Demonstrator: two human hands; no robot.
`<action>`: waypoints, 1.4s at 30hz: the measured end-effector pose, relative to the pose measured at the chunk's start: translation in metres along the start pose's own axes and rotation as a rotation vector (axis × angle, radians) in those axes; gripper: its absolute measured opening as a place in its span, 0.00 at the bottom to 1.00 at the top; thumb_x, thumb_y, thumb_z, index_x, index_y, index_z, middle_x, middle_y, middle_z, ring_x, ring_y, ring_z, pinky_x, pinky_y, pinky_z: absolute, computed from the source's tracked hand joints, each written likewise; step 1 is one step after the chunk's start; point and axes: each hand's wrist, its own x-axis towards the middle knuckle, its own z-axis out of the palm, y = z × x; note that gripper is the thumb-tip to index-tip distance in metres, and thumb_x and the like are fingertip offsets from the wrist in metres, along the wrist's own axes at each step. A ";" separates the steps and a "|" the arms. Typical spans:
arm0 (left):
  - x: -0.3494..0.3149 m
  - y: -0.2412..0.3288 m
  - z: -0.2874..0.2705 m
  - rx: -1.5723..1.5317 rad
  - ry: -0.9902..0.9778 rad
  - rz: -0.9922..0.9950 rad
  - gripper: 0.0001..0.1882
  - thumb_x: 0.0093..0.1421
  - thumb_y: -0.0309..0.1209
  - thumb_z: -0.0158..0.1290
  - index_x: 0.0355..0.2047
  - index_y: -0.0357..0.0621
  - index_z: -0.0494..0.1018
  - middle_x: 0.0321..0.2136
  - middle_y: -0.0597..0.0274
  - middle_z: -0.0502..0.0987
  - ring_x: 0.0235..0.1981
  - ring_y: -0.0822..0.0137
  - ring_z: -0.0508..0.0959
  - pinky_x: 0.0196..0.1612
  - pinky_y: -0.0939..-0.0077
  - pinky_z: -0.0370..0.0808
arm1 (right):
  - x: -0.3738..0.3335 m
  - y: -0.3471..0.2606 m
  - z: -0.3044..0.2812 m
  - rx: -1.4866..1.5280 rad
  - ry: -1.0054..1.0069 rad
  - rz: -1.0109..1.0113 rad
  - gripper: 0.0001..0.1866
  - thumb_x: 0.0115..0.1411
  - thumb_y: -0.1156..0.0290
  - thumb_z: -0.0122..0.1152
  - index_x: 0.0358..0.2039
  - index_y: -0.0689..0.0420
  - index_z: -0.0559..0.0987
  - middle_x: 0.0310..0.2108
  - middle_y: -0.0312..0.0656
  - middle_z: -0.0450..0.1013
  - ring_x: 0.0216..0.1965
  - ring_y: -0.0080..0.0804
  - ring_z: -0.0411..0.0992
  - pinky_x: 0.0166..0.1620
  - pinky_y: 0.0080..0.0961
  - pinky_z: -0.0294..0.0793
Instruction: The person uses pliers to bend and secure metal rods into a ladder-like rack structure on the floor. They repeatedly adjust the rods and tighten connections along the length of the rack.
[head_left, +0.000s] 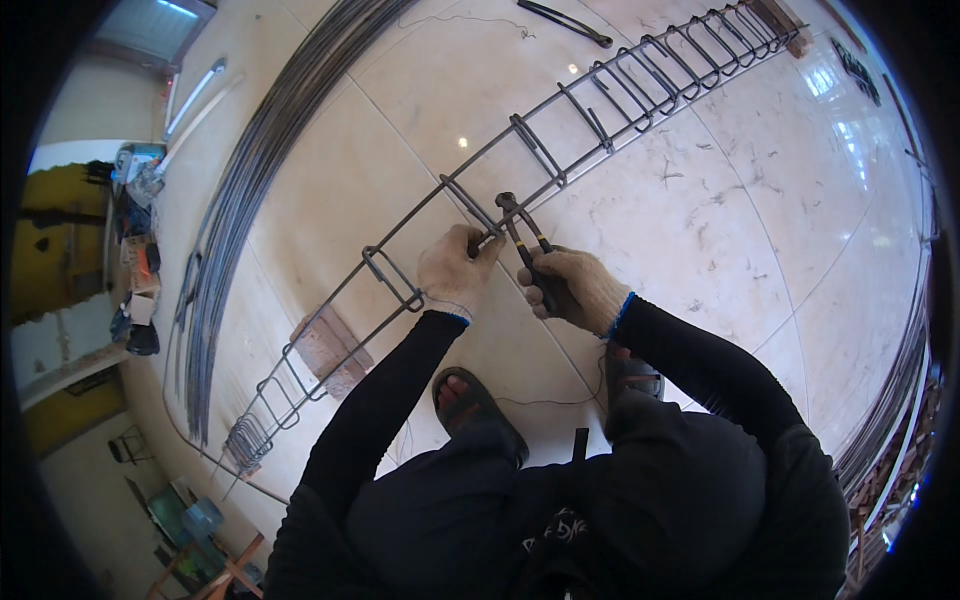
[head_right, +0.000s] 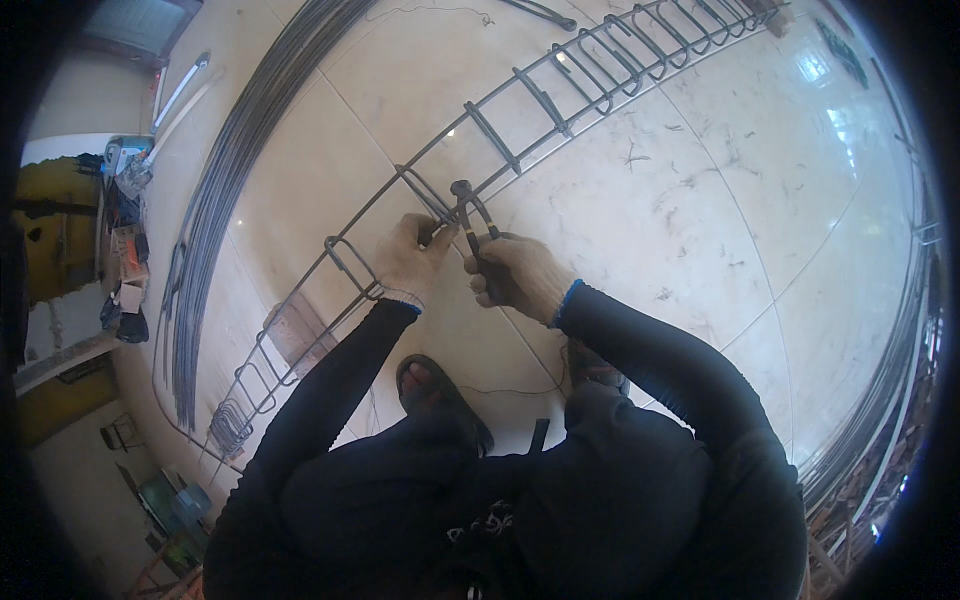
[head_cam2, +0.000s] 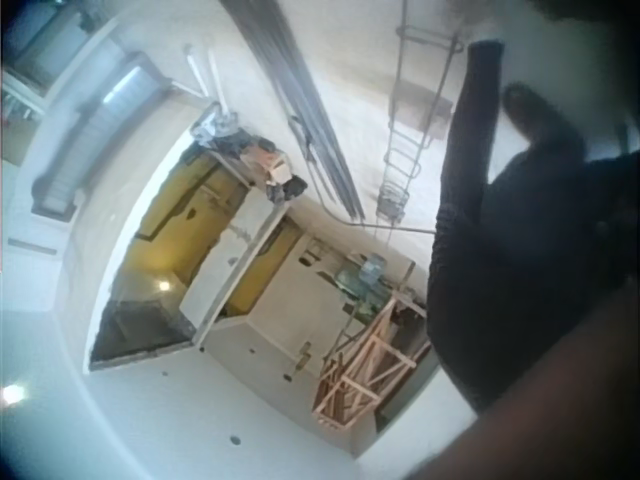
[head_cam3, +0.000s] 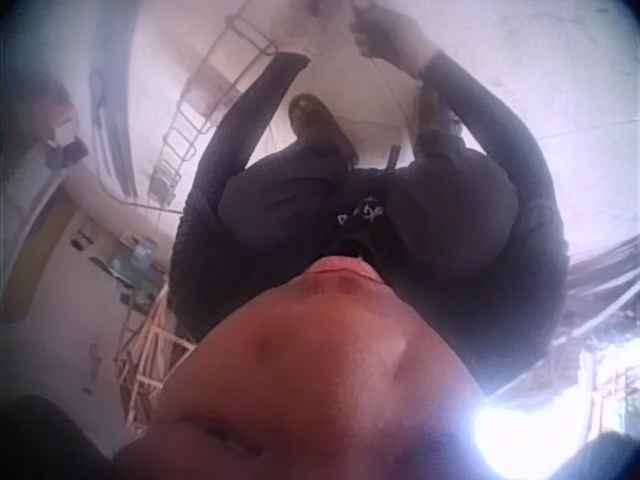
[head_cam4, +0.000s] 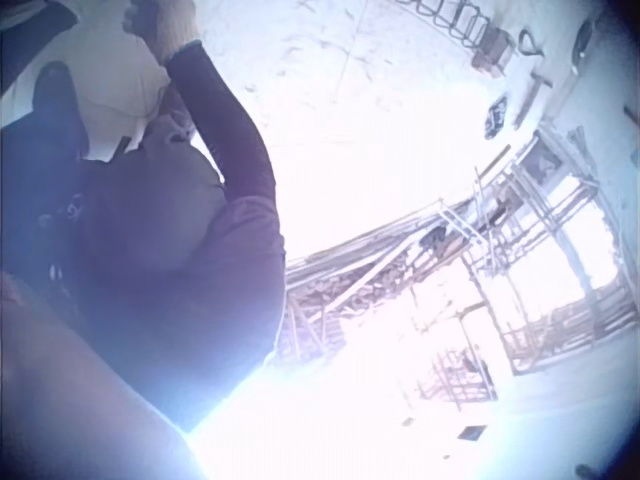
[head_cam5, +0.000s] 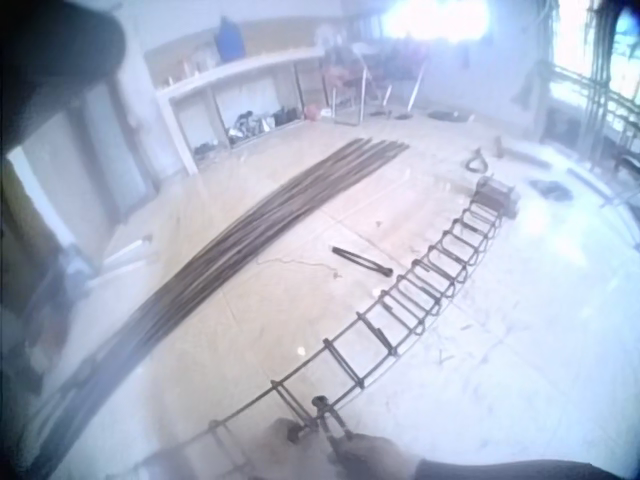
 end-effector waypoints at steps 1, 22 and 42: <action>0.000 -0.003 0.001 0.002 0.014 0.019 0.20 0.59 0.48 0.70 0.34 0.43 0.82 0.27 0.53 0.84 0.29 0.51 0.85 0.35 0.57 0.80 | 0.000 -0.001 0.002 0.007 -0.003 0.005 0.11 0.73 0.69 0.53 0.51 0.59 0.73 0.40 0.43 0.76 0.36 0.34 0.76 0.41 0.38 0.79; 0.000 -0.006 -0.001 -0.011 -0.030 0.016 0.19 0.61 0.47 0.70 0.36 0.42 0.83 0.29 0.53 0.83 0.31 0.55 0.85 0.37 0.60 0.79 | 0.033 -0.022 -0.025 -0.104 -0.072 0.092 0.07 0.74 0.61 0.54 0.43 0.49 0.71 0.33 0.36 0.73 0.28 0.25 0.69 0.29 0.27 0.69; -0.001 -0.011 0.004 -0.054 -0.004 0.038 0.13 0.65 0.40 0.67 0.38 0.43 0.83 0.31 0.52 0.84 0.32 0.54 0.86 0.38 0.61 0.80 | 0.049 -0.017 -0.031 -0.220 0.037 -0.005 0.10 0.71 0.61 0.59 0.44 0.52 0.74 0.32 0.41 0.76 0.27 0.32 0.75 0.26 0.33 0.73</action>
